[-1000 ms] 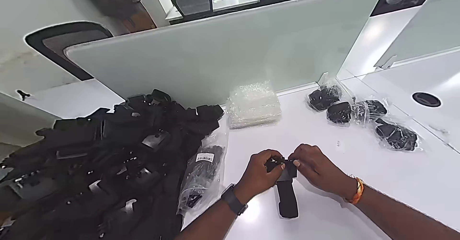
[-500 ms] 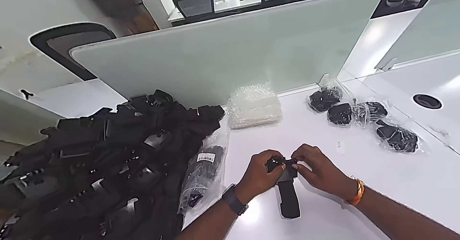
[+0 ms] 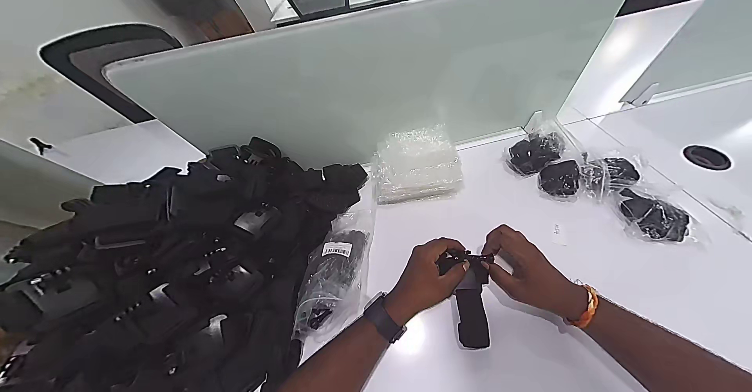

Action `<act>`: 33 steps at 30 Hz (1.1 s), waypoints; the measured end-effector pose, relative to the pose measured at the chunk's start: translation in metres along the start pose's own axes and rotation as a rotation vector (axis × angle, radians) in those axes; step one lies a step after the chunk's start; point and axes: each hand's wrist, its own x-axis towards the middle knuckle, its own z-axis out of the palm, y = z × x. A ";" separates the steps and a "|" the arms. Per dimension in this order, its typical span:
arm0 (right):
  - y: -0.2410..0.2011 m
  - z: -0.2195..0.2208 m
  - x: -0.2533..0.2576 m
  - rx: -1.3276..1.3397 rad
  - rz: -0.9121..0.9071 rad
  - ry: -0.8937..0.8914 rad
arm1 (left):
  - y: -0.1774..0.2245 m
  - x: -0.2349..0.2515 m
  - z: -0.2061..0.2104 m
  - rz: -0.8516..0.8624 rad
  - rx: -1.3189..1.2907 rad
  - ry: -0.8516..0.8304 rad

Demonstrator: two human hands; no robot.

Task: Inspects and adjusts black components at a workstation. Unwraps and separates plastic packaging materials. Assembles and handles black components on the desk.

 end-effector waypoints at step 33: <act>-0.018 0.000 -0.004 0.008 -0.395 -0.240 | 0.004 0.003 -0.003 -0.070 -0.103 0.080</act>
